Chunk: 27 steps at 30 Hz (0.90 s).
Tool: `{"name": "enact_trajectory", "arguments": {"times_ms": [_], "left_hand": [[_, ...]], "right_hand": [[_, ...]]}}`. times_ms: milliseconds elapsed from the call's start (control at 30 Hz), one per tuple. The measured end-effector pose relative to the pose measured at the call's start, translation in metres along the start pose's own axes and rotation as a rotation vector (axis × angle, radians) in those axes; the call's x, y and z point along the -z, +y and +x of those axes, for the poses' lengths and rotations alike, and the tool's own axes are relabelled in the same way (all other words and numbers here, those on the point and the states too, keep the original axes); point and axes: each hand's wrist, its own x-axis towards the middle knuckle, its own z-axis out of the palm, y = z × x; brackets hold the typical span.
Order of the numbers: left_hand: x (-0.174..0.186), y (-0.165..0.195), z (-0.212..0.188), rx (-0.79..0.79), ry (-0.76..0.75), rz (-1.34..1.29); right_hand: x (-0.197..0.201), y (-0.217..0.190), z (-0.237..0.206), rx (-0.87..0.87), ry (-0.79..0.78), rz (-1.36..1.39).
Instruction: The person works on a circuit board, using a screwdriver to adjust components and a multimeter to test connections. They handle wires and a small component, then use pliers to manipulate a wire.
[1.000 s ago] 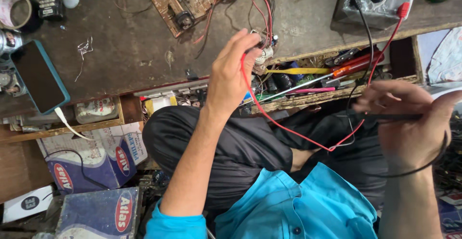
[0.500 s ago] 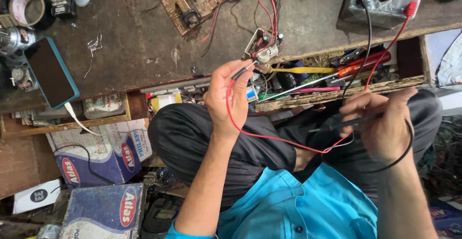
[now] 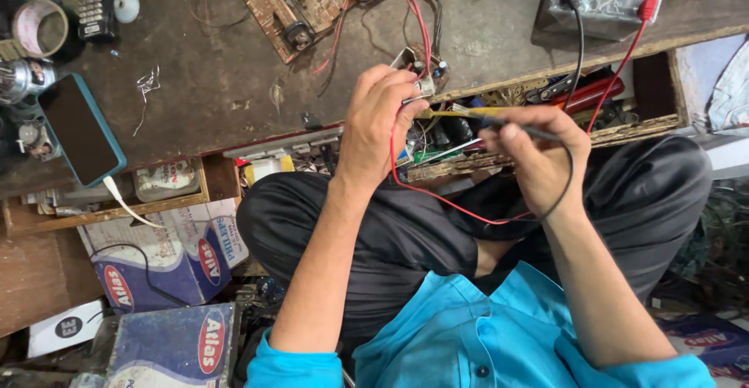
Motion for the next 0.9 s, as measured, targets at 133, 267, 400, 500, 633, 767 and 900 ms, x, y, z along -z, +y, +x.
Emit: {"name": "enact_trajectory", "arguments": {"times_ms": [133, 267, 400, 500, 633, 767, 900], "left_hand": [[0.0, 0.001, -0.002, 0.002, -0.013, -0.011], [0.002, 0.003, -0.003, -0.015, -0.047, 0.034], [-0.001, 0.003, -0.004, -0.039, -0.032, 0.079], [-0.003, 0.001, -0.003, -0.05, -0.012, 0.085], [-0.001, 0.0, -0.004, -0.063, -0.024, 0.092], [0.004, -0.001, 0.0, -0.101, -0.055, 0.12], [0.009, 0.001, 0.003, -0.108, -0.118, 0.144]], "right_hand": [[-0.005, 0.017, 0.016, 0.097, 0.018, -0.124], [-0.011, 0.028, 0.013, 0.336, -0.017, -0.369], [-0.018, 0.023, 0.01, 0.48, -0.057, -0.635], [-0.024, 0.015, 0.015, 0.55, -0.085, -0.638], [-0.028, 0.001, 0.025, 0.504, -0.061, -0.743], [-0.035, -0.01, 0.036, 0.634, -0.049, -0.845], [-0.042, -0.009, 0.047, 0.67, -0.14, -0.98]]}}
